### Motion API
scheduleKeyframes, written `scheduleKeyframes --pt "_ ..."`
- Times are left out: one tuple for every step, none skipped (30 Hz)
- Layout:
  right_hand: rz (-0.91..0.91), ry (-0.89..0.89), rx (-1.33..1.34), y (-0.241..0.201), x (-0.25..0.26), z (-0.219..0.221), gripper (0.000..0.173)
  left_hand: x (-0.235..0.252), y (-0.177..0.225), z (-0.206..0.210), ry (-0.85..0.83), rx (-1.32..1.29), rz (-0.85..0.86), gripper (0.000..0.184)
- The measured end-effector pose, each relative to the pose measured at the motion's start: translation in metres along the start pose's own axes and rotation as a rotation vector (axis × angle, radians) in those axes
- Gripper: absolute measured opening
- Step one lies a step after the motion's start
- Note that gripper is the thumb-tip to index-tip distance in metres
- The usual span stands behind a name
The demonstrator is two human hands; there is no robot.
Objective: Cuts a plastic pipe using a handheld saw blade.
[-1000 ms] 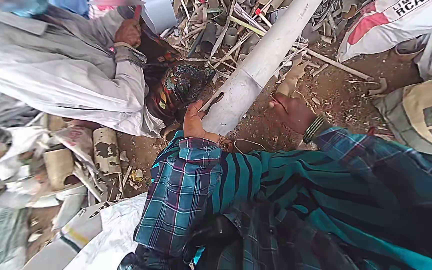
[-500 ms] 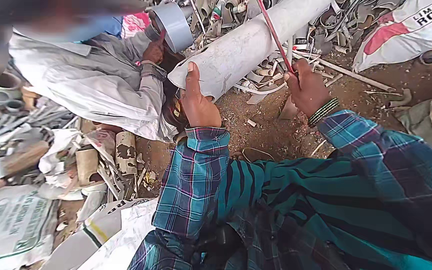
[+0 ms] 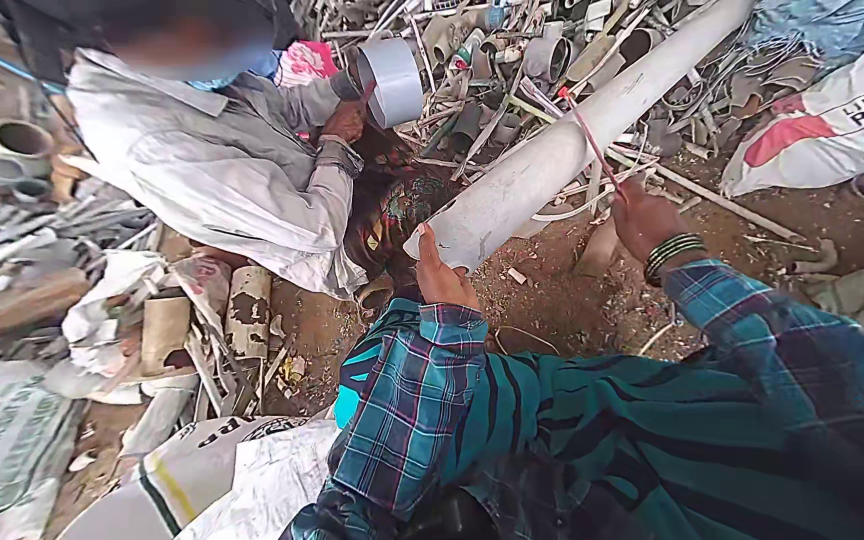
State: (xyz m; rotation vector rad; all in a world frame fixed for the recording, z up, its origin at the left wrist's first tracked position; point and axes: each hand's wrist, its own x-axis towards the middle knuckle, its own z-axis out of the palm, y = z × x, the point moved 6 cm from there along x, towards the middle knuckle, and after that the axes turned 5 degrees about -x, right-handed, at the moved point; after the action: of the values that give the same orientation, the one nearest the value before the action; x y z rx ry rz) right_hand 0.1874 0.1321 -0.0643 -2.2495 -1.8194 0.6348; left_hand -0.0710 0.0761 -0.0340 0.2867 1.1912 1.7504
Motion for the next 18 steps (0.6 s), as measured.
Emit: scheduleKeyframes --pt "-0.028 -0.006 -0.001 -0.010 -0.011 0.002 0.041 -0.001 -0.001 -0.001 -0.004 0.009 -0.009 0.039" --pt "-0.119 0.010 0.005 -0.025 -0.029 0.008 0.038 -0.001 -0.001 -0.001 -0.003 0.014 -0.011 0.039" --pt "-0.244 0.023 -0.001 -0.042 -0.052 0.016 0.037 -0.002 -0.002 -0.001 0.003 0.011 -0.014 0.039" --pt "-0.390 0.066 -0.005 -0.057 -0.075 0.026 0.037 -0.002 -0.002 -0.001 0.008 0.010 -0.014 0.040" --pt "-0.530 0.154 -0.017 -0.069 -0.092 0.035 0.037 -0.001 -0.001 -0.001 0.018 0.017 -0.014 0.041" --pt "-0.614 0.220 -0.026 -0.074 -0.099 0.042 0.038 0.000 0.000 -0.001 0.018 0.017 -0.015 0.044" --pt "-0.650 0.268 -0.028 -0.073 -0.097 0.045 0.038 0.000 0.001 -0.001 0.014 0.016 -0.016 0.046" --pt "-0.629 0.271 -0.030 -0.068 -0.087 0.044 0.037 0.000 0.002 0.000 -0.001 0.015 -0.019 0.046" --pt "-0.524 0.197 -0.010 -0.061 -0.073 0.038 0.036 0.001 0.002 0.001 -0.027 -0.001 -0.022 0.048" --pt "-0.381 0.111 0.029 -0.052 -0.056 0.031 0.034 0.002 0.003 0.003 -0.052 -0.029 -0.025 0.048" --pt "-0.268 0.084 0.039 -0.044 -0.042 0.023 0.032 0.002 0.005 0.003 -0.076 -0.048 -0.029 0.049" --pt "-0.195 0.083 0.032 -0.038 -0.033 0.018 0.033 0.002 0.005 0.003 -0.107 -0.052 -0.035 0.052" --pt "-0.165 0.079 0.030 -0.037 -0.033 0.014 0.034 0.002 0.005 0.003 -0.130 -0.043 -0.033 0.055" --pt "-0.176 0.057 0.035 -0.042 -0.041 0.013 0.035 0.002 0.005 0.004 -0.154 -0.032 -0.025 0.058" --pt "-0.249 0.058 0.042 -0.051 -0.057 0.016 0.035 0.002 0.005 0.004 -0.173 -0.025 -0.014 0.060" --pt "-0.373 0.106 0.030 -0.063 -0.077 0.021 0.036 0.002 0.006 0.005 -0.186 -0.030 -0.011 0.061" --pt "-0.522 0.206 0.015 -0.075 -0.099 0.029 0.036 0.002 0.006 0.006 -0.184 -0.048 -0.020 0.062" --pt "-0.631 0.266 0.010 -0.084 -0.117 0.036 0.037 0.000 0.006 0.006 -0.174 -0.064 -0.032 0.061"
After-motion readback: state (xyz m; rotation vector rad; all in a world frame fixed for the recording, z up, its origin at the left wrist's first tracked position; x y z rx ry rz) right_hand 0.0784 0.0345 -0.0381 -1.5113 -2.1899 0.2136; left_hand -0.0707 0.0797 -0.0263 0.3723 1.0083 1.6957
